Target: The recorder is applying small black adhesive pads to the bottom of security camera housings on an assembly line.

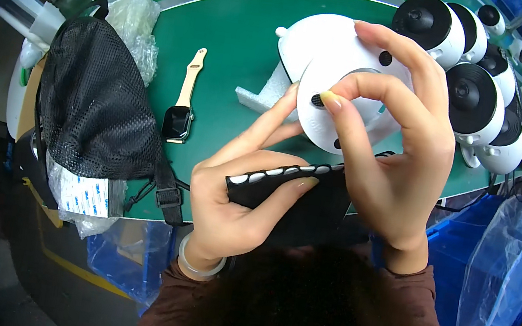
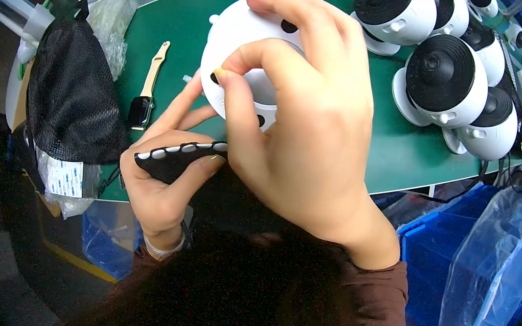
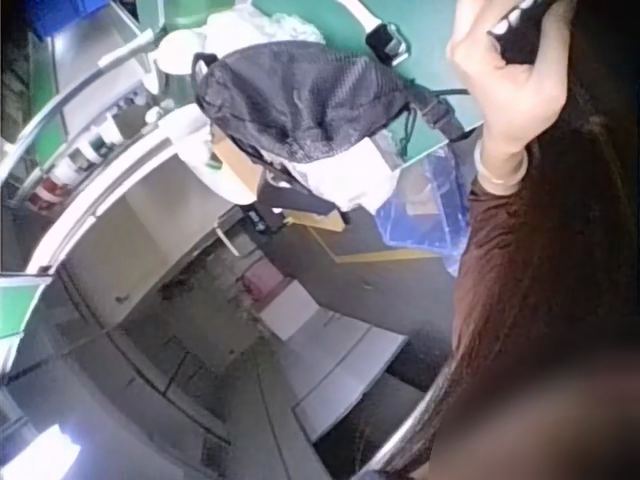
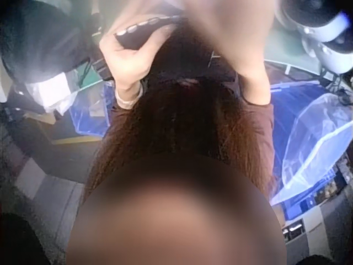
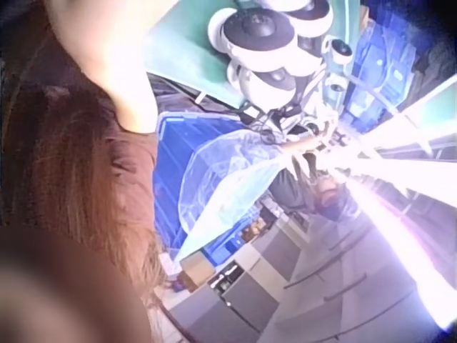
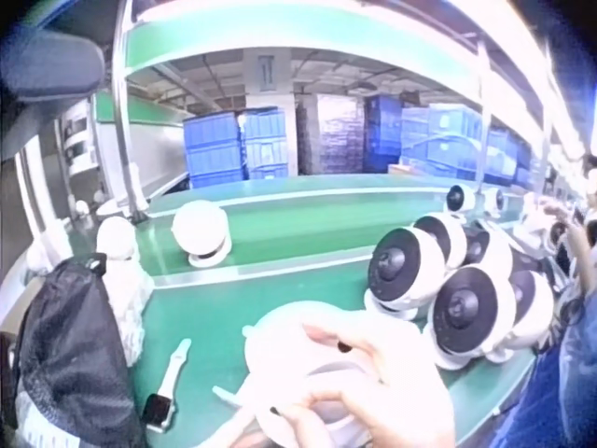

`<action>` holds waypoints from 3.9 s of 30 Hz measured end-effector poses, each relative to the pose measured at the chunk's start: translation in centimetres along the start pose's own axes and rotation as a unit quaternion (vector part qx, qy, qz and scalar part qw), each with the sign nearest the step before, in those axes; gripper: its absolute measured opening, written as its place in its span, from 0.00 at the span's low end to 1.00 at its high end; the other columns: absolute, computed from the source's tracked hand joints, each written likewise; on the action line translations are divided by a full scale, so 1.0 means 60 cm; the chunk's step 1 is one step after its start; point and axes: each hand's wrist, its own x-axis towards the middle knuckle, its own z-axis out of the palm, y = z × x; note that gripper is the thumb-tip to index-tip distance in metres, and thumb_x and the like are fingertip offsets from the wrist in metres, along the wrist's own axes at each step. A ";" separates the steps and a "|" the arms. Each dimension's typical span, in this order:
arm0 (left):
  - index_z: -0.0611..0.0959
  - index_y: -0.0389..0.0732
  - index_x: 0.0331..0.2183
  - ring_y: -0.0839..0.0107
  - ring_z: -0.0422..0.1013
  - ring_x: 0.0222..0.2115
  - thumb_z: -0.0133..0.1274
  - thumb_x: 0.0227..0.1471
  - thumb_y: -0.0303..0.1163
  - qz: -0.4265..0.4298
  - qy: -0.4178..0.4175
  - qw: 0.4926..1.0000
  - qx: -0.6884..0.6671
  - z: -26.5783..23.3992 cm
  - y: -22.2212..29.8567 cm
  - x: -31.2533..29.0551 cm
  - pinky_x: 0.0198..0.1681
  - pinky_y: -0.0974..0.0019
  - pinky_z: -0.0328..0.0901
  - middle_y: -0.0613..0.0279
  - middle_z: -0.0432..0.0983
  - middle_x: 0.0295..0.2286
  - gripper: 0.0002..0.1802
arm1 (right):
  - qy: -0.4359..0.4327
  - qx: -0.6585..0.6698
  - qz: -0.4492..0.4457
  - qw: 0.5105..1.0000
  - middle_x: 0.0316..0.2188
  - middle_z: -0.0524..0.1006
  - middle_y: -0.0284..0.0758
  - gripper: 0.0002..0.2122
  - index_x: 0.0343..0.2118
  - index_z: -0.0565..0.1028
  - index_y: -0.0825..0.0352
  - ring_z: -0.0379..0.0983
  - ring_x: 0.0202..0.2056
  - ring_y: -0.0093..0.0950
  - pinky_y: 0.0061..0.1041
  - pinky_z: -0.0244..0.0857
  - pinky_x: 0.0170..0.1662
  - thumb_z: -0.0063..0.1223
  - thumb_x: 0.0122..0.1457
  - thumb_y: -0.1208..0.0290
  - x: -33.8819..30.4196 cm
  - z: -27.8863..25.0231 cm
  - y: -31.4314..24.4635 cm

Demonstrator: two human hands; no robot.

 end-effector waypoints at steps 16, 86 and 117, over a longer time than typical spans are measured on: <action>0.78 0.31 0.21 0.60 0.70 0.37 0.56 0.29 0.15 0.002 0.000 1.000 0.017 0.000 -0.001 -0.003 0.39 0.67 0.64 0.40 0.64 0.42 0.09 | -0.007 -0.042 -0.004 0.999 0.39 0.70 0.41 0.03 0.19 0.73 0.68 0.64 0.43 0.33 0.28 0.56 0.46 0.54 0.37 0.79 0.000 0.006 -0.007; 0.77 0.36 0.28 0.64 0.72 0.32 0.57 0.35 0.22 -0.074 -0.138 0.987 -0.042 -0.068 -0.029 -0.047 0.32 0.71 0.66 0.51 0.68 0.41 0.10 | -0.199 -0.195 -0.172 0.945 0.28 0.70 0.36 0.06 0.29 0.68 0.63 0.70 0.29 0.35 0.33 0.66 0.28 0.45 0.45 0.71 0.299 0.336 0.234; 0.79 0.31 0.22 0.80 0.68 0.18 0.56 0.33 0.16 -0.158 -0.001 0.987 -0.016 -0.036 0.015 -0.046 0.23 0.79 0.61 0.61 0.74 0.17 0.07 | -0.236 0.034 0.128 0.963 0.19 0.74 0.42 0.23 0.23 0.76 0.70 0.73 0.22 0.31 0.24 0.66 0.28 0.57 0.32 0.52 0.125 -0.037 0.050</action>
